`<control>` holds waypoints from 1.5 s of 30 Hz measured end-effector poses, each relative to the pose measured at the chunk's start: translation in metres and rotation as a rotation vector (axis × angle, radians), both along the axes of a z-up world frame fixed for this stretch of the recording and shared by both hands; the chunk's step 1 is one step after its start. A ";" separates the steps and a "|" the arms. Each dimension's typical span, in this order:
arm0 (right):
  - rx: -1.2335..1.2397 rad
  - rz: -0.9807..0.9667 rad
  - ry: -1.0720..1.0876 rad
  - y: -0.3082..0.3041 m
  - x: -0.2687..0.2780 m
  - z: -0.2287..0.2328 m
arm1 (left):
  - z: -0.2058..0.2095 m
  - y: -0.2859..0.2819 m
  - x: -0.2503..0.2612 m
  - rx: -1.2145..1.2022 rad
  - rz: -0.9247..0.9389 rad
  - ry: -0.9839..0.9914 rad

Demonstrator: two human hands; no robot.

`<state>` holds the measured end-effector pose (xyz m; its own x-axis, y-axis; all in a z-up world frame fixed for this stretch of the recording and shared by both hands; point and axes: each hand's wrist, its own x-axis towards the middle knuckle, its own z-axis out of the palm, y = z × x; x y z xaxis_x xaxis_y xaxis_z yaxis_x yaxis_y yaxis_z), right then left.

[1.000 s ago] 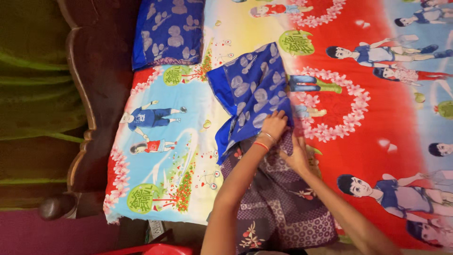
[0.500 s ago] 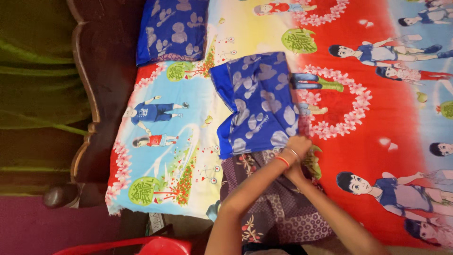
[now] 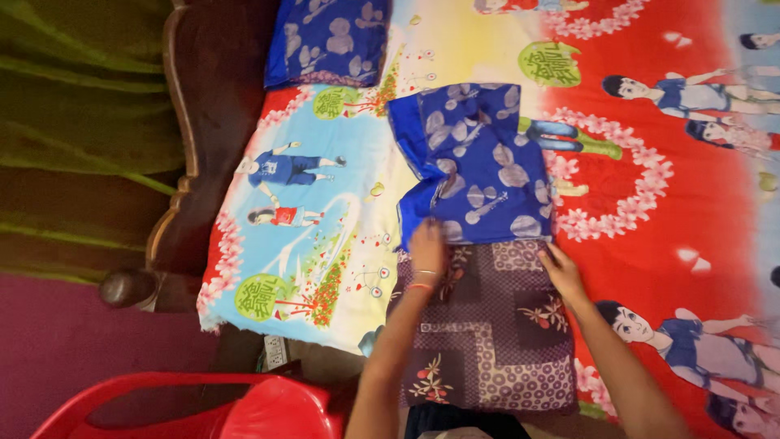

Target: The person folds a blue fabric and a purple fabric on a bed and then slides them into a blue pillowcase before smoothing it flat.

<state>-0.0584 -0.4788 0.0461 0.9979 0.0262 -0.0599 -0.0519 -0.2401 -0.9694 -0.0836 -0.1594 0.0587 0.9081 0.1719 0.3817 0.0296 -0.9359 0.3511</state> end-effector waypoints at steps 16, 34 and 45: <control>-0.877 0.320 -0.123 0.270 -0.112 0.072 | -0.060 0.126 -0.021 -0.519 -0.162 0.144; -0.295 -0.265 -0.352 0.221 -0.060 0.071 | 0.021 0.081 -0.018 -0.743 -0.590 0.224; -0.325 -0.035 -0.552 0.222 -0.052 0.035 | 0.085 0.059 -0.047 -0.721 -0.467 0.253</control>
